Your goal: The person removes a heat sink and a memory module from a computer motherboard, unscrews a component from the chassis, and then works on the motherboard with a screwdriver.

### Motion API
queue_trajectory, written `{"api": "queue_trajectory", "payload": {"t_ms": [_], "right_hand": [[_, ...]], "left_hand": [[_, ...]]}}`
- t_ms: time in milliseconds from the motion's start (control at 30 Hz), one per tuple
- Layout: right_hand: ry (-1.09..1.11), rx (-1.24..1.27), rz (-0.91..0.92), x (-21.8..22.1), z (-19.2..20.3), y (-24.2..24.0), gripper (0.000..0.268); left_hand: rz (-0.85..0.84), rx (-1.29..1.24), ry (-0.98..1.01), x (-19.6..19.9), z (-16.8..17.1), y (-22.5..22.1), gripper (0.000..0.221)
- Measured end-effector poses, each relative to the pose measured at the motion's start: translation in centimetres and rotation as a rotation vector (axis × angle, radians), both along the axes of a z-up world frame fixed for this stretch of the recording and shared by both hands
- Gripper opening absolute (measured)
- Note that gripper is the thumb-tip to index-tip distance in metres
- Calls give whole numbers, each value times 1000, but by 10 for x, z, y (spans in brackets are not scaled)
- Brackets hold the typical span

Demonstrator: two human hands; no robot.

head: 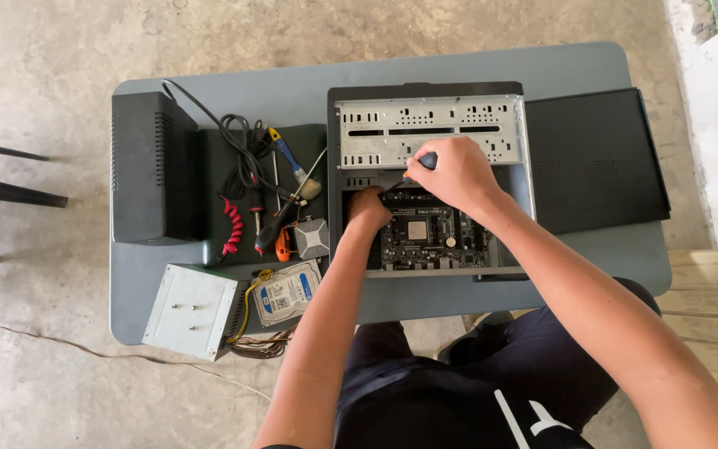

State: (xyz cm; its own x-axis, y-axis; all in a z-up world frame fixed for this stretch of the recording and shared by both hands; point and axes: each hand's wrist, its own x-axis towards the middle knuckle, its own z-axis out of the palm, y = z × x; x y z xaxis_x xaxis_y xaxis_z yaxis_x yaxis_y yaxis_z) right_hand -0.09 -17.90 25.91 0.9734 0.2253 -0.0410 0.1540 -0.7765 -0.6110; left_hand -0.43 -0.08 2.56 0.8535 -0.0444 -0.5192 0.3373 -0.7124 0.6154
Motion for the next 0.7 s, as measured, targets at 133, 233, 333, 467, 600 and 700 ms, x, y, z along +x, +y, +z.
{"api": "queue_trajectory", "payload": {"t_ms": [133,233,333,467,600,700], "right_hand": [[-7,-32,-3,1,-4,2,24],[-27,-27,3,1,-4,6,23],[-34,32,-7,5,-7,5,24],[-41,53,-22,6,-13,-2,24],[-57,28,-26,6,-15,-1,24],[-85,-15,-19,6,-15,3,25]], "left_hand": [[13,-19,-3,-3,7,-1,59],[-13,20,-8,0,0,-1,55],[-18,16,3,0,3,-3,53],[-30,4,-13,-5,22,-1,59],[-45,27,-6,-5,25,-2,61],[-53,45,-6,-5,32,-2,63]]}}
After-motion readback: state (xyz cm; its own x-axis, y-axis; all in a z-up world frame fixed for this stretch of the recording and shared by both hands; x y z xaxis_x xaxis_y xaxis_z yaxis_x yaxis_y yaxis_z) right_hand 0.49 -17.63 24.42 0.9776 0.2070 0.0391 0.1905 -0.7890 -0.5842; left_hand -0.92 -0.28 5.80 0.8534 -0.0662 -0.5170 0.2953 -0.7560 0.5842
